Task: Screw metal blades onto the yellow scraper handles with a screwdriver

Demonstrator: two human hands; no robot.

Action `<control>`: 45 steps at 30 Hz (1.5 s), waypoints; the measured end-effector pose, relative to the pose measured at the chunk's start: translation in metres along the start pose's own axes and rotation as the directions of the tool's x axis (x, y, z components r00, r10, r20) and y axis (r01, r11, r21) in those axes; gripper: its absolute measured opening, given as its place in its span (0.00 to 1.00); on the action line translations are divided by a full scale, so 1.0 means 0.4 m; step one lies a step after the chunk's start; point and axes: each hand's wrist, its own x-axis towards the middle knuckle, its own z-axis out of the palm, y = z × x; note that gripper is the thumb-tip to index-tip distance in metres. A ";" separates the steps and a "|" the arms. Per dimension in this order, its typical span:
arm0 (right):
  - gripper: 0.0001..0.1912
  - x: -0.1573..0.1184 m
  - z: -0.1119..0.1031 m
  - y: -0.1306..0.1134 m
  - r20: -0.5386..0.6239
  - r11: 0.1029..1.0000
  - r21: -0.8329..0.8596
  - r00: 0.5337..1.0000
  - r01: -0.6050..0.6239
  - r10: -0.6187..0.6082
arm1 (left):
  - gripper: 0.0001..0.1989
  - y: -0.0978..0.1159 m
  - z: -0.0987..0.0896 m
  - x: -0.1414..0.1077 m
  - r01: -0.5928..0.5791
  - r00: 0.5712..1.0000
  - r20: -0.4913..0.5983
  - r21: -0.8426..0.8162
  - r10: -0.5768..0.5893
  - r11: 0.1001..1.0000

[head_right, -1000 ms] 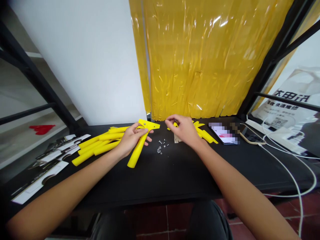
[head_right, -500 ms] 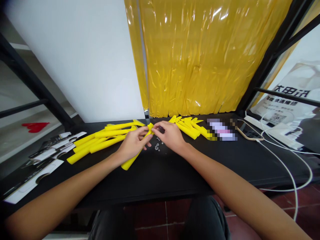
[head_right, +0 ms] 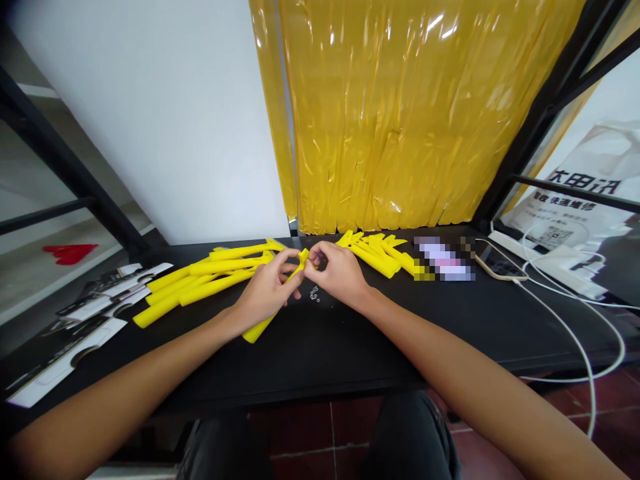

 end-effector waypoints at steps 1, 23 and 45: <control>0.03 -0.001 0.000 0.000 0.000 1.000 -0.003 1.000 0.003 -0.003 | 0.17 -0.003 0.000 0.002 0.008 1.000 0.004 -0.025 -0.008 1.000; 0.05 0.008 -0.037 0.029 0.317 0.961 -0.275 0.941 -0.025 0.115 | 0.10 -0.022 -0.029 0.057 0.224 0.924 -0.126 -0.589 -0.362 0.776; 0.22 0.077 -0.233 0.164 0.000 0.613 -0.724 0.889 -0.316 0.458 | 0.20 -0.103 -0.235 0.089 -0.008 0.998 0.041 0.833 -0.048 0.553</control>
